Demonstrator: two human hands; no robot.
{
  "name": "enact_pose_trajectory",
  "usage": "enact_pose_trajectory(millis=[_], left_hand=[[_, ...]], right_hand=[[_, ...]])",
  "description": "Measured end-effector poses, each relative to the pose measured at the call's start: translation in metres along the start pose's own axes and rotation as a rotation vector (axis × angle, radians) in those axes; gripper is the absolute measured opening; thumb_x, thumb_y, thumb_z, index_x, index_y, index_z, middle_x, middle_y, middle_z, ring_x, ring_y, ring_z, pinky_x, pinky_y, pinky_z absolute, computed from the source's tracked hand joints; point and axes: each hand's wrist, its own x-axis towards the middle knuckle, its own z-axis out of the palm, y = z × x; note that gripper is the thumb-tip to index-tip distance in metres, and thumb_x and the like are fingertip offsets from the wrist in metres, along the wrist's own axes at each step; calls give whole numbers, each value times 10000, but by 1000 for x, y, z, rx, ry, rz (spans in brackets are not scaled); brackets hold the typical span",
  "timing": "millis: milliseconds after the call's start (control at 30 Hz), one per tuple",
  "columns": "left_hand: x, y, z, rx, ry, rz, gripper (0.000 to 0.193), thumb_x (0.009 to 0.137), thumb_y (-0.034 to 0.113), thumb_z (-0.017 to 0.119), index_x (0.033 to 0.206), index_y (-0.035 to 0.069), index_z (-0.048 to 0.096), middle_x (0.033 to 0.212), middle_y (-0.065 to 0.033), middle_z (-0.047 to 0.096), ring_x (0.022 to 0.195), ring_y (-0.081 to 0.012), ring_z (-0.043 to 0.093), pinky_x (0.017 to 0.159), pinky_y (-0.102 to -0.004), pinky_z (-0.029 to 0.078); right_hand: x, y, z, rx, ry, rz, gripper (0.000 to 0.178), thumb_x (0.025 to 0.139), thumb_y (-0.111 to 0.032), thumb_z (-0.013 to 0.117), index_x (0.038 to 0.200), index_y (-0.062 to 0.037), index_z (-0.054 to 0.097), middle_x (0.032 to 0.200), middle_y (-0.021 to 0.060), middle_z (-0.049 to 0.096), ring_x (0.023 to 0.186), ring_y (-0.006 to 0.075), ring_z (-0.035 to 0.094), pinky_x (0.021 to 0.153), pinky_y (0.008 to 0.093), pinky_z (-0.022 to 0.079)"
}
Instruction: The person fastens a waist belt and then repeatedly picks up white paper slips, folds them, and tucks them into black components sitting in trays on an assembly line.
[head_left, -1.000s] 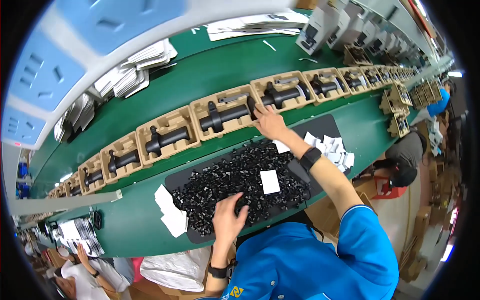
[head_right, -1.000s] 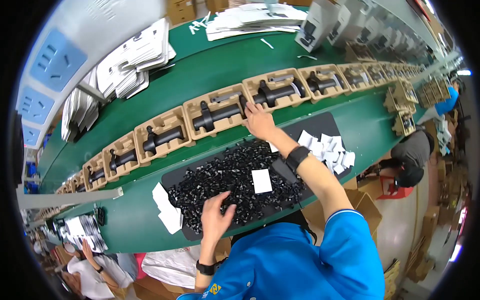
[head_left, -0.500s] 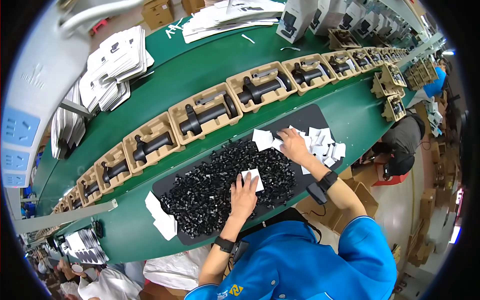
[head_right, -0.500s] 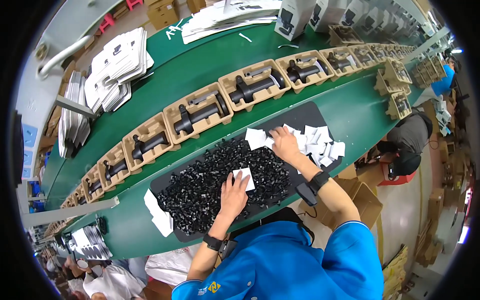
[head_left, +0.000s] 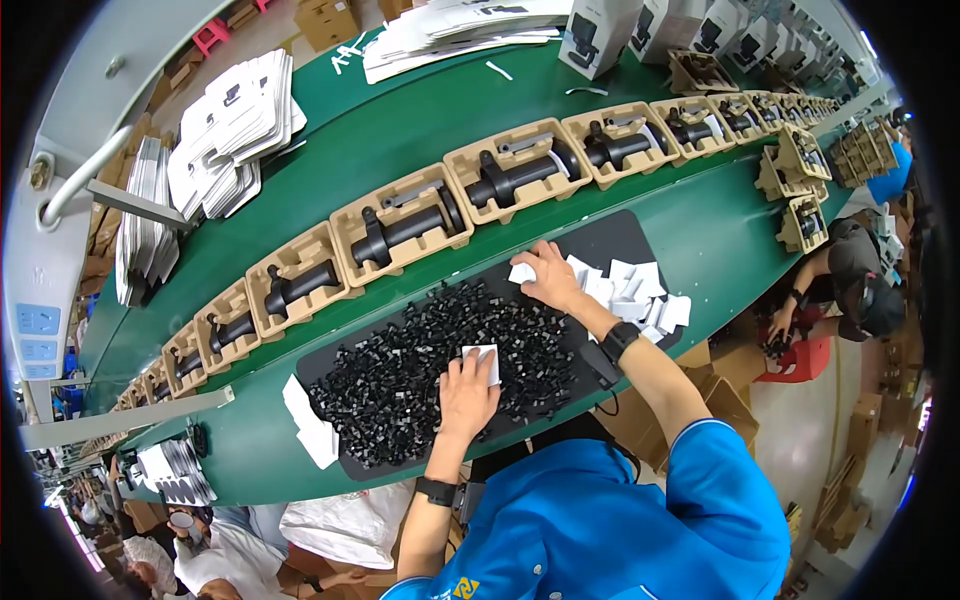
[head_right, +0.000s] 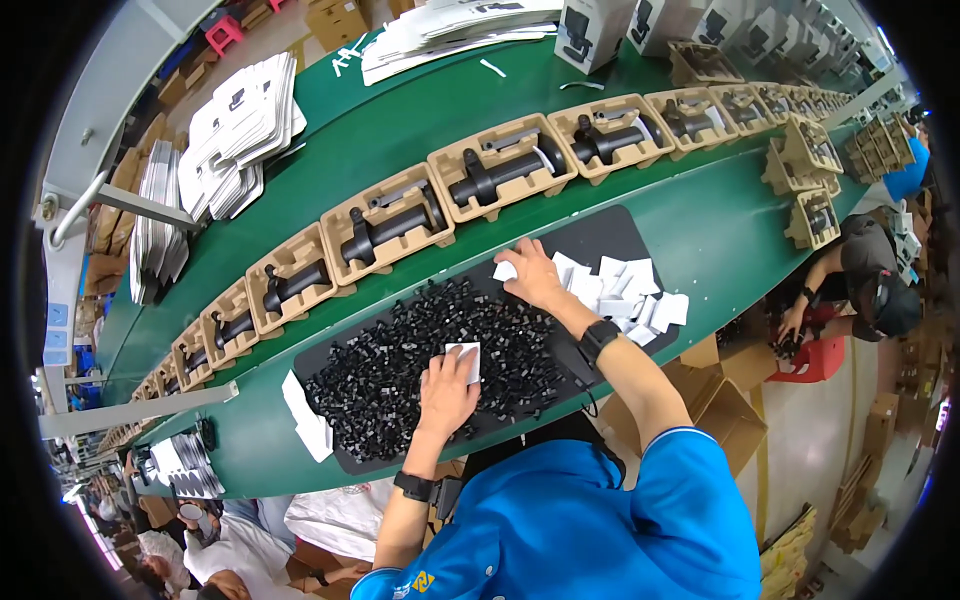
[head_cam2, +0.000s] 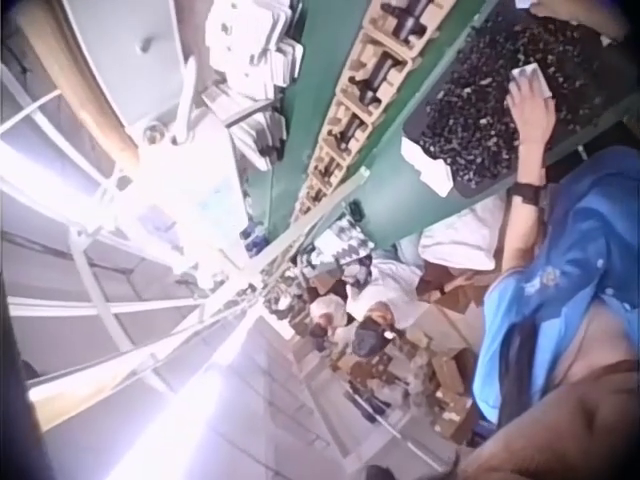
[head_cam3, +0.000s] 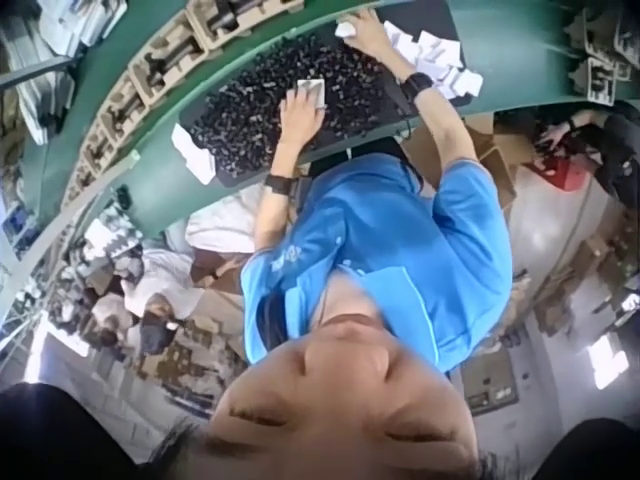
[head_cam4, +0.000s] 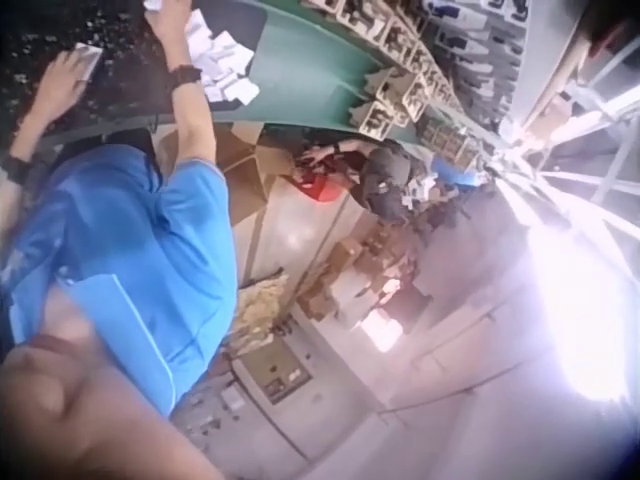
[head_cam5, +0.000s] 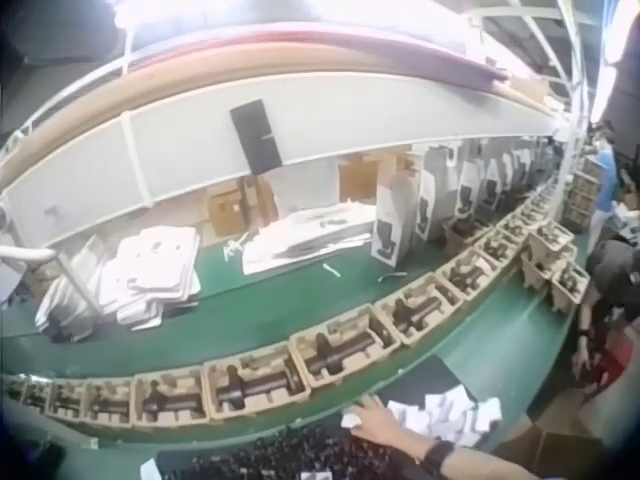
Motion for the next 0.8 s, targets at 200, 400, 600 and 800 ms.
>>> enact_pose_trajectory(millis=[200, 400, 600, 800], left_hand=[[-11, -4, -21, -149, 116, -85, 366, 897, 141, 452, 1261, 150, 491, 1199, -96, 535, 1033, -274, 512, 841, -396, 422], [-25, 11, -52, -1540, 206, -486, 444, 990, 286, 304, 1332, 10, 368, 1108, -134, 582, 842, -204, 627, 620, -271, 502], [-48, 34, -96, -1554, 12, -393, 423, 987, 245, 320, 1329, 4, 381, 995, -104, 610, 772, -146, 607, 586, -243, 493], [-106, 31, -102, -1442, 224, -531, 499, 857, 47, 560, 1327, 24, 392, 1072, -103, 590, 859, -148, 592, 642, -253, 510]], right_hand=[[-39, 26, -24, -145, 107, 159, 438, 621, -110, 669, 1046, -179, 585, 1005, 92, 494, 962, 295, 484, 773, 416, 461], [-47, -7, -62, -316, 289, -7, 477, 672, -126, 690, 1132, -100, 562, 1119, 106, 508, 1017, 294, 468, 812, 436, 440], [-77, -146, -86, 1062, -603, 209, 271, 871, -194, 606, 1072, -13, 597, 828, 32, 630, 701, 49, 531, 578, 223, 456], [-104, -176, -83, 937, -522, 265, 183, 846, -162, 628, 831, 18, 656, 590, 2, 559, 485, 48, 482, 422, 208, 371]])
